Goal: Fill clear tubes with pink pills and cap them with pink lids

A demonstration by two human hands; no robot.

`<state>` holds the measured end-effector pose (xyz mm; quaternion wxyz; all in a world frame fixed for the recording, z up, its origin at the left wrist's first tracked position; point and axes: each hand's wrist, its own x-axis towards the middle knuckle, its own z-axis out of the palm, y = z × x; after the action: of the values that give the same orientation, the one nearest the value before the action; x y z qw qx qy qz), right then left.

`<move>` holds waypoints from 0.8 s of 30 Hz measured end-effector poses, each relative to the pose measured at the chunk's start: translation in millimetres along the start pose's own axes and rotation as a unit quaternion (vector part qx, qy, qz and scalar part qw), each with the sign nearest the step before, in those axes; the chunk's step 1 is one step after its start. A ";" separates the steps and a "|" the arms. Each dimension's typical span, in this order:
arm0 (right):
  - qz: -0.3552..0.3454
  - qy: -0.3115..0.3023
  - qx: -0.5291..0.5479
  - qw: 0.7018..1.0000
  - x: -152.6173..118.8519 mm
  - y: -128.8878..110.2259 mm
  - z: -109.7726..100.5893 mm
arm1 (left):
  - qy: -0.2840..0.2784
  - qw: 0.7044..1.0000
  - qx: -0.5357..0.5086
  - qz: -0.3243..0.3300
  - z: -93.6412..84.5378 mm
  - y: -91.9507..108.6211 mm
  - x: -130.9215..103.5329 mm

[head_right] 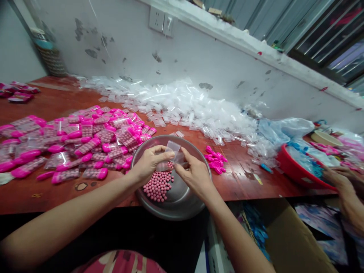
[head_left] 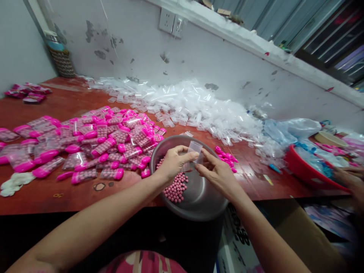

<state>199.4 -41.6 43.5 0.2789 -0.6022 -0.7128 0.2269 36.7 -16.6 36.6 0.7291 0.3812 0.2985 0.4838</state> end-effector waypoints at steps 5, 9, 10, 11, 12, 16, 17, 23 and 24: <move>-0.029 -0.104 -0.373 0.922 14.7 30.7 -5.4 | 0.030 0.998 0.062 0.012 -11.5 13.7 12.8; -0.062 -0.165 -0.499 0.849 33.5 49.2 10.7 | 0.031 0.998 0.057 0.003 -19.8 17.6 13.4; -0.069 -0.168 -0.500 0.846 37.8 52.3 15.7 | 0.036 0.998 0.055 0.002 -22.2 17.5 12.0; -0.078 -0.176 -0.504 0.842 41.4 54.7 20.5 | 0.043 0.998 0.053 0.003 -25.0 17.4 10.3; -0.087 -0.187 -0.506 0.838 44.3 56.6 24.9 | 0.050 0.997 0.051 0.003 -28.2 17.5 8.4; -0.115 -0.229 -0.501 0.827 48.5 58.0 37.1 | 0.054 0.998 0.033 0.015 -43.6 21.1 1.1; -0.121 -0.234 -0.498 0.826 48.5 56.8 39.2 | 0.056 0.998 0.026 0.020 -47.0 22.6 -0.3; -0.140 -0.252 -0.464 0.837 51.9 41.9 55.5 | 0.071 0.997 0.014 0.036 -60.2 27.6 -2.6; -0.142 -0.252 -0.456 0.842 53.3 39.1 59.4 | 0.072 0.997 0.015 0.037 -61.5 27.4 -2.7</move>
<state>181.8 18.3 -19.8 -0.1877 -0.4759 -0.8590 -0.0218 -26.8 3.9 27.2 0.6814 0.3670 0.3437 0.5319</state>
